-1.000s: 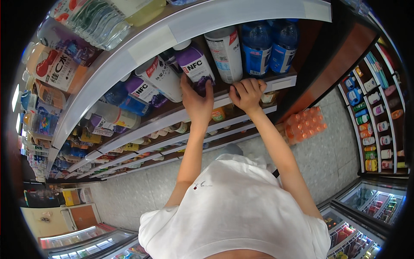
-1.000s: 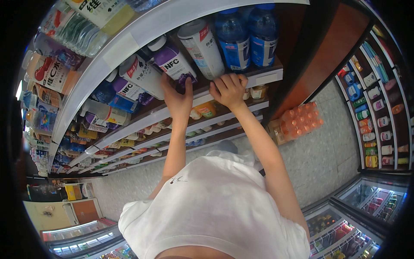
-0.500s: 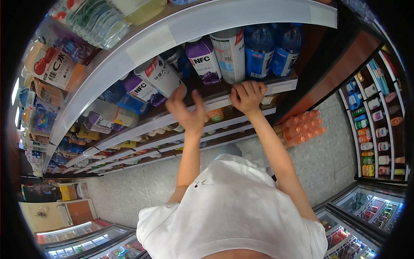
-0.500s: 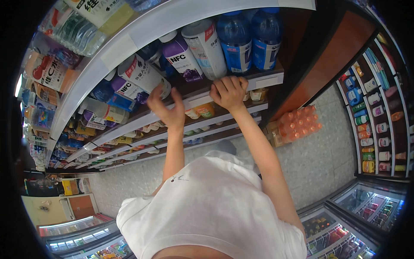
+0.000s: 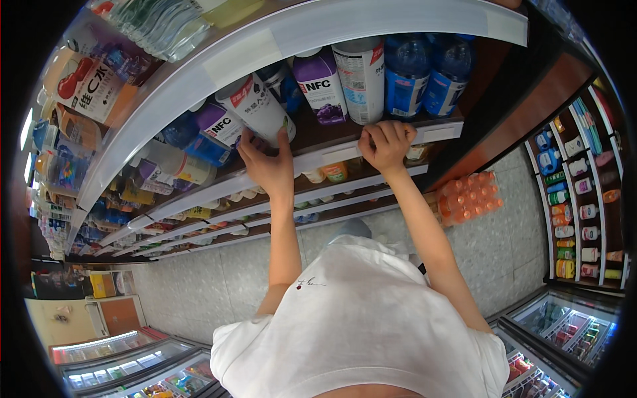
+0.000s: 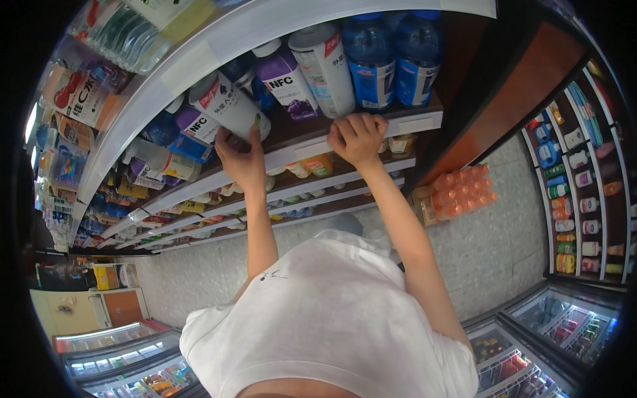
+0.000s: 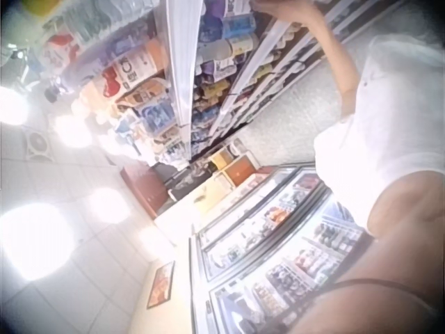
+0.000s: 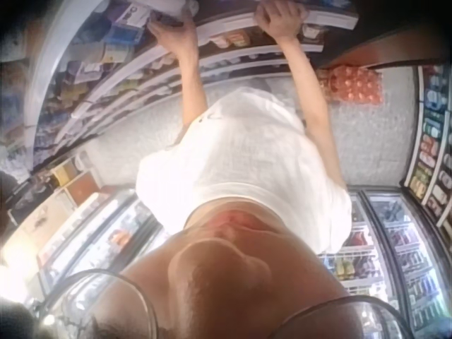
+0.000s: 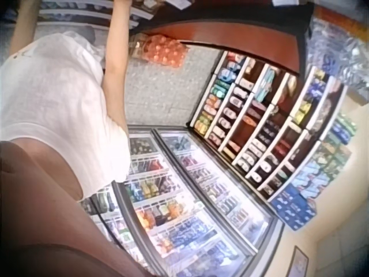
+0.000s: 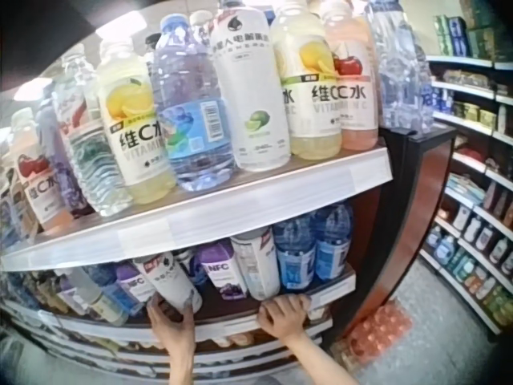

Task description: Organize and rearrange various bottled and canned drinks on supermarket shelves.

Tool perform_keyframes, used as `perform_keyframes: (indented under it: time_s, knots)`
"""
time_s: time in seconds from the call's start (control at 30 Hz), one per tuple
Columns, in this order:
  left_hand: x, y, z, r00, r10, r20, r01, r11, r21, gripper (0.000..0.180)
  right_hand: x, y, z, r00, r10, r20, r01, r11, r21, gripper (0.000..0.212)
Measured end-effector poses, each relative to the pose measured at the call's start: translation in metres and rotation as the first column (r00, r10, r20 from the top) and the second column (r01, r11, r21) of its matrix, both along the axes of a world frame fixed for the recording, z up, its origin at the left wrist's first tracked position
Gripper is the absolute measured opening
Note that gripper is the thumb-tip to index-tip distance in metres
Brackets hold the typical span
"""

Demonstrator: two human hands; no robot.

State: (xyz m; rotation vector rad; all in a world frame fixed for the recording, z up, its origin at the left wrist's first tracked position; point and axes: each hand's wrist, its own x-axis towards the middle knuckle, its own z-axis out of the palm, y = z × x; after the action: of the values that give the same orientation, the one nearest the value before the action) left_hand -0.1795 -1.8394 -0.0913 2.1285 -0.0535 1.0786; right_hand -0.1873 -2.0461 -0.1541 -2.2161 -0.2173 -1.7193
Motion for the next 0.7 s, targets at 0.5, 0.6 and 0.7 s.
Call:
perform_keyframes:
  time_s: [0.5, 0.6, 0.7]
  knots:
    - [0.001, -0.010, 0.001, 0.892, -0.445, -0.084, 0.421, 0.883, -0.207, 0.061, -0.001, 0.001, 0.003, 1.000, -0.018, -0.006, 0.018, 1.000, 0.005, 0.007]
    - [-0.001, -0.006, -0.002, 0.937, -0.320, -0.139, 0.315, 0.947, -0.058, 0.061, -0.001, 0.000, 0.004, 1.000, -0.029, -0.011, 0.029, 1.000, -0.006, 0.007]
    - [-0.006, 0.001, -0.005, 0.969, -0.239, 0.062, 0.229, 0.965, 0.128, 0.057, -0.002, 0.000, 0.004, 0.999, -0.025, -0.027, 0.025, 1.000, 0.002, 0.007]
